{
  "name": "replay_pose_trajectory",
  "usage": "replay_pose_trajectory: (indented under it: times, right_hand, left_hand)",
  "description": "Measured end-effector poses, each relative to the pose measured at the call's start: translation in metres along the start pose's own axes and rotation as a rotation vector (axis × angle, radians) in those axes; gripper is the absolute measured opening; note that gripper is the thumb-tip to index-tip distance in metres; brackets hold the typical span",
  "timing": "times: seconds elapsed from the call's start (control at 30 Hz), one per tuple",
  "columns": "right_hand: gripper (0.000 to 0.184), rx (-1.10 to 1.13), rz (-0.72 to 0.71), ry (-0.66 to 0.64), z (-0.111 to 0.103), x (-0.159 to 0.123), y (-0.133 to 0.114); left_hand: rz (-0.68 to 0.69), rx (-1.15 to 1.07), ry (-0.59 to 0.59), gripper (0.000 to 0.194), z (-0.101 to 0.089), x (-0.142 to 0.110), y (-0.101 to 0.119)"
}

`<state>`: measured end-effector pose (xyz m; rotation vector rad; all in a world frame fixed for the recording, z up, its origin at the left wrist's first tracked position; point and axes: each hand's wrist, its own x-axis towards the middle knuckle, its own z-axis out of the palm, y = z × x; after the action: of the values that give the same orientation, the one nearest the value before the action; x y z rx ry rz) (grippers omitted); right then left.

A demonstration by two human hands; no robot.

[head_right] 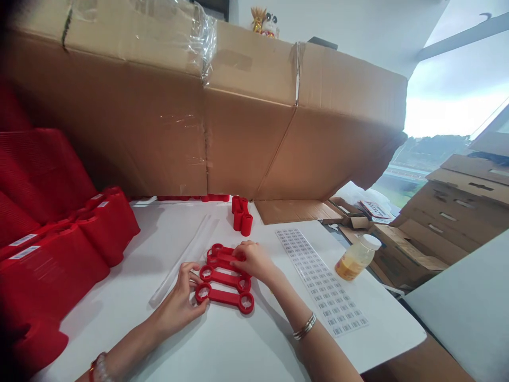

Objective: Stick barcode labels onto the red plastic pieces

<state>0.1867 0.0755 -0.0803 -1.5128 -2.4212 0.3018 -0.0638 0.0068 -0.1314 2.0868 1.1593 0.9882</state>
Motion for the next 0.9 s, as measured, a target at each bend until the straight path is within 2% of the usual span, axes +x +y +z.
replay_pose_trajectory:
  times: [0.2,0.43,0.5,0.6,0.7,0.8,0.87,0.9]
  right_hand:
    - [0.022,-0.046,0.016,-0.052,0.004,-0.007,-0.014]
    - [0.023,-0.09,0.036,-0.1,0.0,-0.006,-0.011]
    - [0.023,-0.094,0.046,-0.099,-0.001,-0.006,-0.009]
    - [0.024,-0.092,0.054,-0.094,0.0,-0.006,-0.007]
    - [0.025,-0.081,0.047,-0.08,0.002,-0.005,-0.008]
    - [0.025,-0.062,0.041,-0.045,0.003,-0.004,-0.011]
    - [0.029,-0.041,0.033,-0.003,0.001,-0.003,-0.013]
    - [0.034,-0.026,0.027,0.025,-0.001,-0.002,-0.015]
  left_hand:
    - [0.003,0.05,0.028,0.058,-0.001,0.0,-0.006]
    - [0.023,0.159,0.056,0.063,-0.001,0.001,-0.008]
    - [0.003,0.237,0.078,0.055,-0.009,0.003,-0.003]
    - [-0.091,0.409,0.172,0.025,-0.029,0.013,-0.004]
    - [-0.25,0.61,0.239,0.026,-0.05,0.023,-0.018]
    - [-0.378,0.73,0.153,0.016,-0.067,0.025,-0.034]
    - [-0.406,0.749,0.08,0.003,-0.078,0.025,-0.039]
    - [-0.404,0.746,0.055,0.007,-0.083,0.025,-0.04]
